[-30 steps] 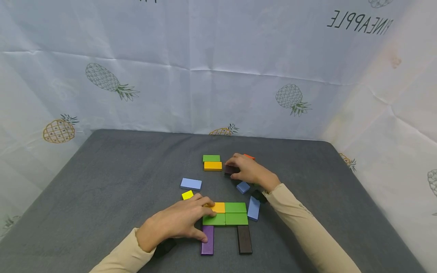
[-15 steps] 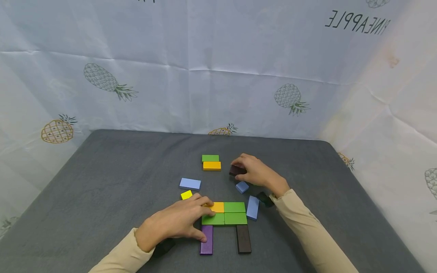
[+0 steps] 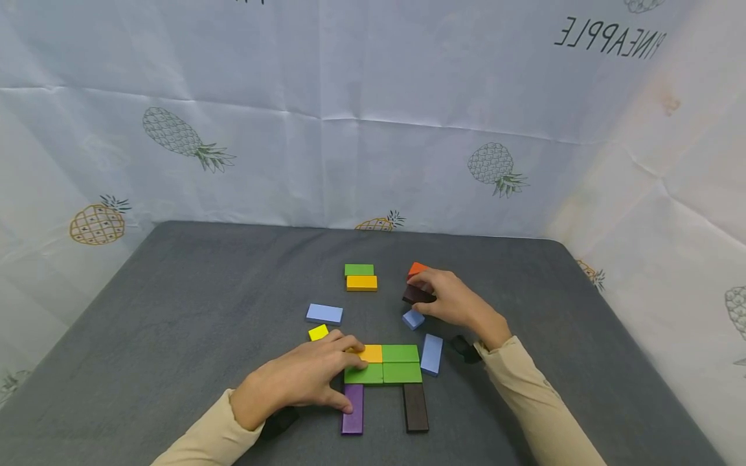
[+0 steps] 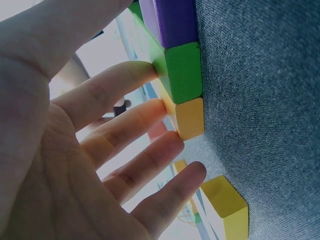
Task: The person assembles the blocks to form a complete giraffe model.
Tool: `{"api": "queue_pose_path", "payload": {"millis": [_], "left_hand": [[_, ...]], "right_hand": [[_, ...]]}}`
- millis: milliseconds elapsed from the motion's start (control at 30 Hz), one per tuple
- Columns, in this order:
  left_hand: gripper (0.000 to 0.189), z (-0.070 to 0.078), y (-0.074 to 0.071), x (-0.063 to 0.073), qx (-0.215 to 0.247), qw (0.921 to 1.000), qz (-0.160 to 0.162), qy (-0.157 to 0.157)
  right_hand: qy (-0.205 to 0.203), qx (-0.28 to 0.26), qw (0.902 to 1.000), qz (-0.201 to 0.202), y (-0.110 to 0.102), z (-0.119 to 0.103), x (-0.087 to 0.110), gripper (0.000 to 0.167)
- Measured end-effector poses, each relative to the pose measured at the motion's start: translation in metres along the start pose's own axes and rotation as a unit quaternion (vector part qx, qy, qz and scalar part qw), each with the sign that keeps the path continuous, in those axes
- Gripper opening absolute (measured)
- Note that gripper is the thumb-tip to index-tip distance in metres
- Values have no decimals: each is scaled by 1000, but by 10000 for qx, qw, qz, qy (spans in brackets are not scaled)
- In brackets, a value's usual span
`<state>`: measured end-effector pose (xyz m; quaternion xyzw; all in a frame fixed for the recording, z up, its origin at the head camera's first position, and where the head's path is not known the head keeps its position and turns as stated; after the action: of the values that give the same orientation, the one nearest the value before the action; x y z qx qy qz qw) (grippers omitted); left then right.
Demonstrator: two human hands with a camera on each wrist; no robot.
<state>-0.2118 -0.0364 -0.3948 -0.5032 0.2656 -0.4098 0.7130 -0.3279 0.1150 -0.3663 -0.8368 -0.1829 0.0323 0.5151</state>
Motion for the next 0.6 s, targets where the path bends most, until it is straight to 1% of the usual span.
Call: {"api": "queue_pose_path", "payload": {"millis": [267,400,600], "left_hand": [[58,-1,1,0,40,10000,-25,-24],[58,-1,1,0,47,10000,-8,-22],[58,-1,1,0,9,10000,10,-4]], "right_hand": [[77,-29,9998,199,-4,13,10,44],[142,-84,9996,223,-5,19,14,42],[260,-250,9990,277,-5,30,20,44]]}}
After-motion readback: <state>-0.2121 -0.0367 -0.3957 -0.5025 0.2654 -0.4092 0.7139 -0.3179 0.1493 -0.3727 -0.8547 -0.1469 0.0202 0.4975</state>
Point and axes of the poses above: each hand's wrist, its own x-axis away from the middle knuckle, its own y-axis out of the palm, z = x × y, the point moved 10 cm from there along -x, towards the middle knuckle, and after that the axes turned 13 degrees about y, right-handed, at the moved point
